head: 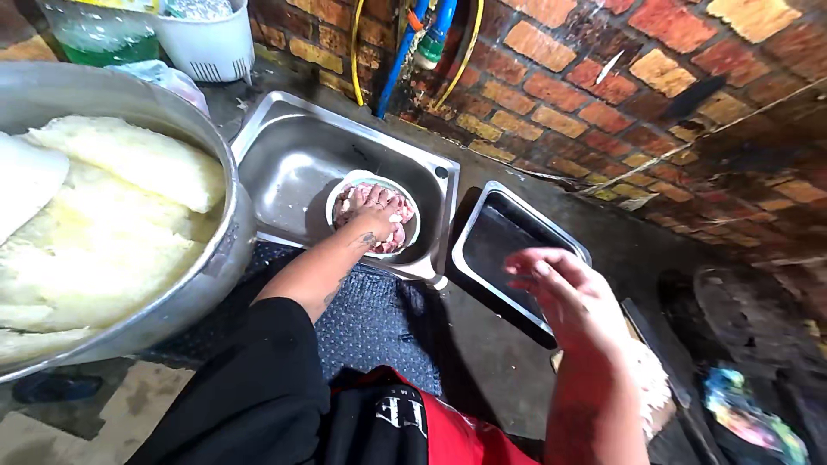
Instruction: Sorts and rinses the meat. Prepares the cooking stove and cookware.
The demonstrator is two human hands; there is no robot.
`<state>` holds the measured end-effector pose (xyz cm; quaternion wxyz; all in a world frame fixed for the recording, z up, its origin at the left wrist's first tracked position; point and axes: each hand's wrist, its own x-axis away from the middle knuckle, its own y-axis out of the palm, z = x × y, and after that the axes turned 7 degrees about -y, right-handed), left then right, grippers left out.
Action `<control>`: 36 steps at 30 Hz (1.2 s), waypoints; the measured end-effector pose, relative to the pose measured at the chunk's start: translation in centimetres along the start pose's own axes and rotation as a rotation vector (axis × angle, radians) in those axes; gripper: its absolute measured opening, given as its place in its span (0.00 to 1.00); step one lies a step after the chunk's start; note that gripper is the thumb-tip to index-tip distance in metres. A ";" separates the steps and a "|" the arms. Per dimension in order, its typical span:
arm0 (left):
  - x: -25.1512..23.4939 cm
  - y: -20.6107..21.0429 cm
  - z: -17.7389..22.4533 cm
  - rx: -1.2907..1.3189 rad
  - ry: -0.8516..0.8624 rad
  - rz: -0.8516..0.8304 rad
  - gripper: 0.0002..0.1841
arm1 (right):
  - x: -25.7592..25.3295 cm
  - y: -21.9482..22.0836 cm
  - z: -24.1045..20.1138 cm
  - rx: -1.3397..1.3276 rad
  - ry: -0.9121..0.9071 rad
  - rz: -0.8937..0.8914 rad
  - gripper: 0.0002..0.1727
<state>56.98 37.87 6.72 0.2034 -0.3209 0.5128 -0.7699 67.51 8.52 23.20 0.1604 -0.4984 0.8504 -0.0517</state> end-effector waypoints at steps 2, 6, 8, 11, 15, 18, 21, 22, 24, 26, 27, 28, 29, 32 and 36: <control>-0.4 -0.6 -0.3 0.049 0.019 -0.022 0.36 | 4.0 -1.7 0.0 0.037 0.015 0.084 0.10; -0.1 -2.7 -2.6 0.554 0.034 0.245 0.27 | 11.9 -4.6 -1.1 0.031 0.097 0.423 0.10; 1.3 -3.9 -3.9 0.685 -0.139 0.337 0.28 | 15.3 -5.4 -2.2 0.012 0.162 0.606 0.12; 3.3 -4.3 -5.6 0.537 -0.429 0.159 0.28 | 19.4 -6.2 -2.4 0.018 0.249 0.810 0.13; 2.6 -3.0 -7.0 0.556 -0.608 0.014 0.23 | 21.8 -5.5 -1.6 -0.007 0.331 0.900 0.09; 1.6 -1.4 -8.6 0.859 -0.678 -0.134 0.26 | 21.8 -3.7 -0.7 -0.044 0.344 0.827 0.09; 1.2 -0.3 -8.8 0.946 -0.714 -0.233 0.26 | 21.0 -1.2 1.1 0.014 0.375 0.742 0.07; 1.1 -0.4 -8.6 0.942 -0.715 -0.257 0.25 | 20.7 -0.3 1.9 0.075 0.393 0.700 0.07; 0.8 -0.4 -8.4 0.959 -0.705 -0.298 0.23 | 20.6 1.3 3.8 0.226 0.417 0.620 0.09; 0.6 -0.4 -8.4 1.020 -0.654 -0.349 0.15 | 20.6 2.6 6.0 0.357 0.417 0.549 0.11; 0.5 -0.3 -8.3 1.047 -0.620 -0.365 0.09 | 20.5 3.2 6.8 0.405 0.408 0.524 0.12; 0.5 -0.3 -7.9 1.075 -0.597 -0.375 0.06 | 20.4 3.9 7.5 0.454 0.384 0.510 0.12; 0.6 -0.2 -7.5 1.098 -0.589 -0.373 0.07 | 20.3 4.4 8.2 0.496 0.355 0.499 0.13; 1.3 0.0 -6.3 1.188 -0.592 -0.355 0.23 | 19.5 5.1 9.9 0.567 0.272 0.471 0.15; 2.8 -0.7 -4.5 1.297 -0.596 -0.223 0.22 | 18.6 5.3 11.2 0.664 0.280 0.529 0.18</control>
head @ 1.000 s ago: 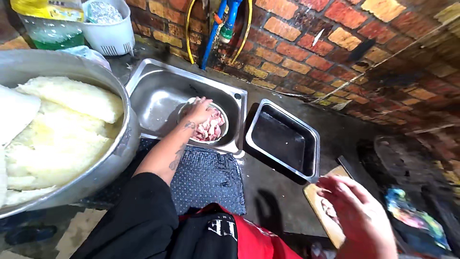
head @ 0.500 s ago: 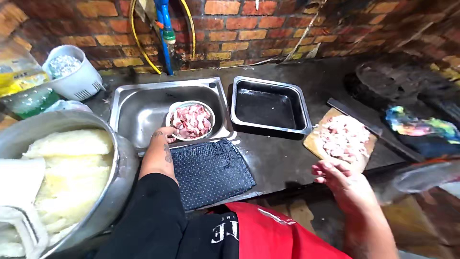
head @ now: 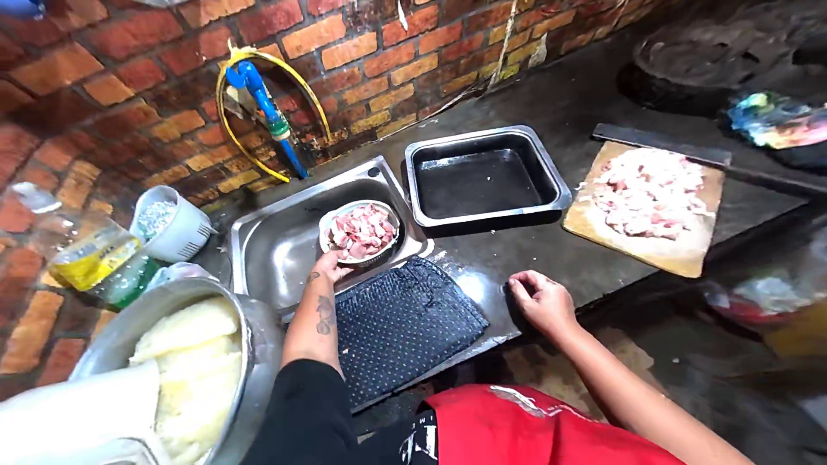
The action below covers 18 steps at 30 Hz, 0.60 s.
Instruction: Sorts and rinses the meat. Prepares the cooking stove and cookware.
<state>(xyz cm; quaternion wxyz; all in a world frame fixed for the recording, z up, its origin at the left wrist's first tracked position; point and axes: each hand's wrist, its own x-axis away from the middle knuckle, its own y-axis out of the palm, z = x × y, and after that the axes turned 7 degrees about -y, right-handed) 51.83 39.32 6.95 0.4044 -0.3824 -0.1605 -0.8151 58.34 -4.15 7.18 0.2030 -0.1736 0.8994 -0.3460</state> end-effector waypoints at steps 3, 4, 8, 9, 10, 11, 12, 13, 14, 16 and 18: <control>1.5 1.2 -0.2 0.162 0.075 -0.003 0.25 | -0.5 0.2 0.2 0.039 0.017 0.071 0.19; 1.5 1.4 -0.4 0.200 0.099 0.007 0.25 | -0.6 0.2 0.2 0.039 0.030 0.072 0.20; 2.3 1.5 -0.6 0.249 0.207 0.034 0.23 | -0.7 0.3 0.5 0.041 0.014 0.143 0.20; 2.9 1.4 -0.5 0.264 0.226 0.031 0.23 | -0.7 0.4 0.4 0.038 0.014 0.152 0.20; 3.4 1.3 -0.3 0.284 0.245 0.023 0.22 | -0.6 0.4 0.5 0.039 0.015 0.155 0.20; 4.1 1.4 -0.1 0.309 0.259 0.016 0.20 | -0.6 0.5 0.6 0.043 0.015 0.158 0.19; 4.8 1.5 0.1 0.337 0.268 0.007 0.18 | -0.5 0.5 0.7 0.043 0.014 0.155 0.20; 5.4 1.5 0.3 0.368 0.275 -0.007 0.16 | -0.5 0.6 0.8 0.044 0.009 0.156 0.20; 6.1 1.5 0.6 0.392 0.286 -0.028 0.16 | -0.5 0.6 0.8 0.042 0.002 0.159 0.20; 7.1 1.7 1.3 0.415 0.320 -0.061 0.16 | -0.5 0.6 0.8 0.044 -0.017 0.171 0.21; 8.1 1.9 2.1 0.415 0.343 -0.071 0.15 | -0.4 0.5 0.8 0.043 -0.025 0.182 0.22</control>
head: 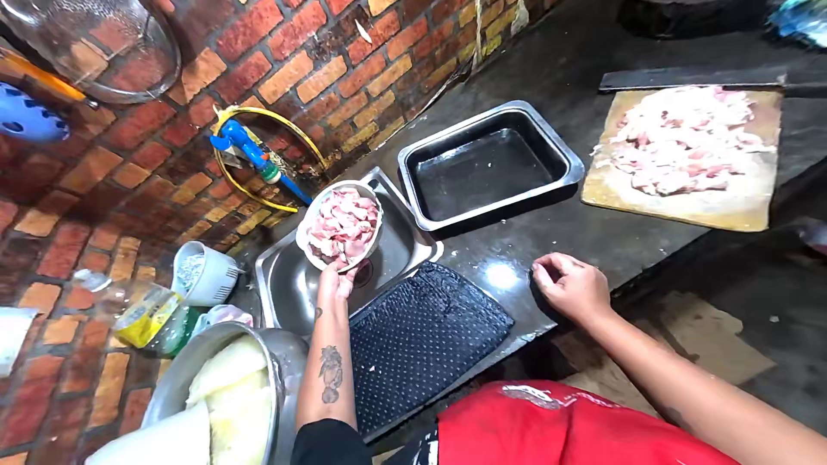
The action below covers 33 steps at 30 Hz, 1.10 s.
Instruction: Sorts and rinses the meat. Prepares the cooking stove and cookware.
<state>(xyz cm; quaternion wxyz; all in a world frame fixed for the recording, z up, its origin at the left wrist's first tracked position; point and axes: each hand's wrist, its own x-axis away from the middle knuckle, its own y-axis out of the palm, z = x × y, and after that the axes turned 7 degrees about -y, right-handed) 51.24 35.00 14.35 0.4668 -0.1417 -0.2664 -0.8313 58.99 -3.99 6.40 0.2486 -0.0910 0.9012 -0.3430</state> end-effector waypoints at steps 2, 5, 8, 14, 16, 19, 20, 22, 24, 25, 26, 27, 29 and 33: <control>0.6 0.9 1.2 -0.009 0.025 -0.023 0.15 | -0.1 0.0 0.0 -0.006 -0.005 0.013 0.22; 2.1 3.3 2.7 -0.087 0.040 -0.044 0.14 | 0.0 0.1 0.2 -0.007 -0.016 0.027 0.21; 3.3 6.3 3.3 -0.147 0.039 -0.126 0.17 | 0.0 0.1 0.5 -0.013 -0.025 0.028 0.21; 4.0 13.7 0.7 -0.145 -0.048 -0.283 0.17 | 0.1 -0.4 0.4 -0.028 -0.019 0.021 0.20; 3.9 15.7 -0.8 -0.159 -0.087 -0.312 0.17 | 0.1 -0.5 0.3 -0.028 -0.013 0.028 0.19; 3.7 18.6 -2.8 -0.234 -0.144 -0.292 0.16 | 0.0 -0.7 0.1 -0.034 0.000 0.031 0.18; 3.6 19.4 -3.5 -0.263 -0.163 -0.287 0.16 | 0.1 -0.7 0.0 -0.033 0.002 0.030 0.18; 3.0 20.6 -4.9 -0.320 -0.193 -0.287 0.17 | 0.1 -0.8 0.0 -0.037 0.011 0.020 0.18; 1.6 21.4 -6.4 -0.356 -0.204 -0.271 0.17 | 0.0 -0.7 0.2 -0.028 0.014 0.027 0.17; 0.9 21.7 -6.9 -0.358 -0.207 -0.275 0.17 | 0.0 -0.6 0.3 -0.022 0.008 0.037 0.17; 0.3 21.8 -7.2 -0.350 -0.209 -0.291 0.17 | 0.0 -0.6 0.3 -0.023 0.006 0.038 0.17; 0.1 21.6 -7.3 -0.353 -0.211 -0.306 0.18 | 0.1 -0.6 0.3 -0.032 0.004 0.032 0.17; 1.4 20.7 -7.0 -0.412 -0.157 -0.315 0.22 | 0.2 -0.5 0.5 -0.039 -0.001 0.028 0.17; 6.5 18.2 -7.4 -1.012 0.691 -0.263 0.29 | 0.0 -0.5 0.8 -0.027 -0.018 0.053 0.17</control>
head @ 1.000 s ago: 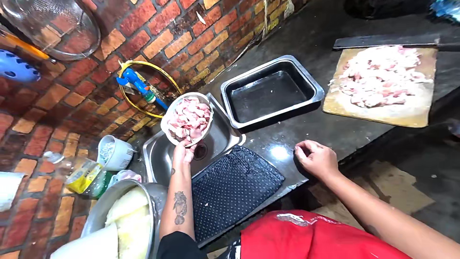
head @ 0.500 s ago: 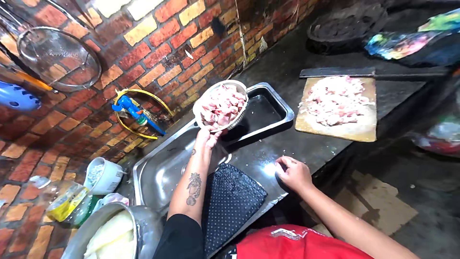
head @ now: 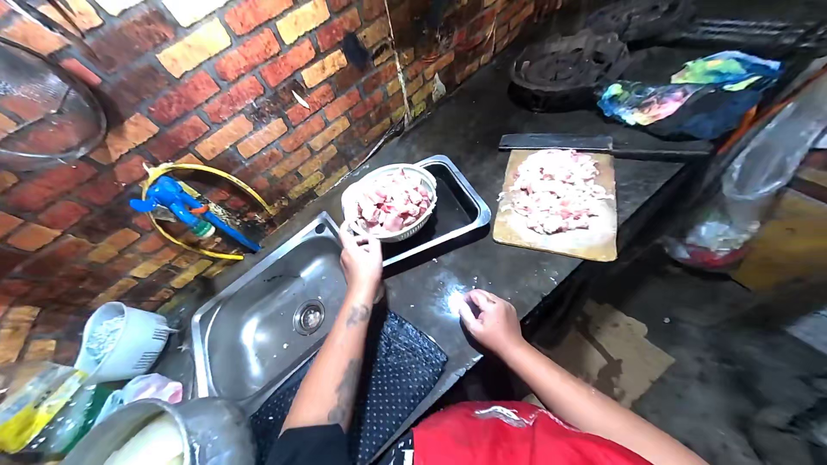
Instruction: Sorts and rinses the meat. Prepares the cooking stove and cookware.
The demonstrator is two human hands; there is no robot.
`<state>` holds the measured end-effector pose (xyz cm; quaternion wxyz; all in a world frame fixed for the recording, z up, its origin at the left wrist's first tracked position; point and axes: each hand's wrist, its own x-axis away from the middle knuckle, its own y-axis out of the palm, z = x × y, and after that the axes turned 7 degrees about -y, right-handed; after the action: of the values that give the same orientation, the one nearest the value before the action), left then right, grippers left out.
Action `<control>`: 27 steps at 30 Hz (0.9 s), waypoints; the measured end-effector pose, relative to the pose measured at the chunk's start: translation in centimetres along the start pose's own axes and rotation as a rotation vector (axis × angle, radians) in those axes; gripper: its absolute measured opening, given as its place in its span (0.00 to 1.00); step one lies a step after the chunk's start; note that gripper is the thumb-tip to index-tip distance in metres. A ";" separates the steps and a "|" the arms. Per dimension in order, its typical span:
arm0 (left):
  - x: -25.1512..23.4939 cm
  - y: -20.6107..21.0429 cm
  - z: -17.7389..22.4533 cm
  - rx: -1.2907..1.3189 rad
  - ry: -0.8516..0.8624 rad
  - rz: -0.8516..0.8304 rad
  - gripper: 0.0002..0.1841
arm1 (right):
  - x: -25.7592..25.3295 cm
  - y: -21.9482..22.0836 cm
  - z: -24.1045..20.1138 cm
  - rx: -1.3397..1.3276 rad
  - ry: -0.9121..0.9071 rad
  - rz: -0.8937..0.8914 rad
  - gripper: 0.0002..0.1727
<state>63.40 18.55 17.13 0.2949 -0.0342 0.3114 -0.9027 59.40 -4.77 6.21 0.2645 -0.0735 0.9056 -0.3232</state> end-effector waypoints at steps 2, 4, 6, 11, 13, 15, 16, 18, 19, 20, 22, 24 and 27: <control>1.1 1.1 -0.1 -0.264 0.467 0.008 0.19 | -0.1 0.0 0.0 0.003 -0.003 -0.010 0.17; 0.7 3.8 0.1 -0.460 0.694 -0.147 0.16 | 0.0 -0.1 -0.1 -0.001 -0.005 -0.032 0.16; -0.5 6.8 0.1 -0.615 0.703 -0.326 0.21 | -0.2 -0.2 -0.3 -0.008 0.014 -0.060 0.15; -2.8 10.6 1.7 -0.967 0.480 -0.646 0.19 | -0.1 -0.1 0.1 0.007 0.064 -0.047 0.14; -3.2 10.8 2.3 -1.021 0.418 -0.663 0.19 | -0.2 0.2 0.5 0.005 0.058 -0.032 0.13; -3.8 11.3 2.1 -1.024 0.392 -0.633 0.19 | -0.1 0.5 0.8 0.000 0.050 -0.018 0.13; -4.3 11.9 1.8 -1.019 0.393 -0.605 0.18 | 0.0 0.6 0.9 0.001 0.046 -0.010 0.13; -5.7 13.0 1.3 -0.993 0.376 -0.544 0.17 | 0.1 0.7 1.1 -0.001 0.039 0.015 0.13; -6.5 13.4 1.4 -0.982 0.357 -0.519 0.16 | 0.1 0.8 1.2 0.001 0.037 0.028 0.13; -7.3 13.7 1.5 -0.976 0.339 -0.497 0.16 | 0.0 0.8 1.3 0.001 0.041 0.033 0.13; -8.7 14.1 1.3 -0.973 0.326 -0.457 0.16 | -0.1 0.6 1.1 -0.009 0.053 0.035 0.12; -9.8 13.9 1.0 -0.983 0.333 -0.414 0.16 | -0.1 0.3 1.1 -0.032 0.065 0.035 0.12; -11.6 13.5 0.1 -1.033 0.327 -0.347 0.15 | -0.2 0.3 1.7 -0.115 0.080 0.003 0.11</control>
<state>79.90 16.35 10.75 0.0351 -0.0844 0.7440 -0.6619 60.48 -5.38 5.06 0.2242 -0.0742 0.9326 -0.2729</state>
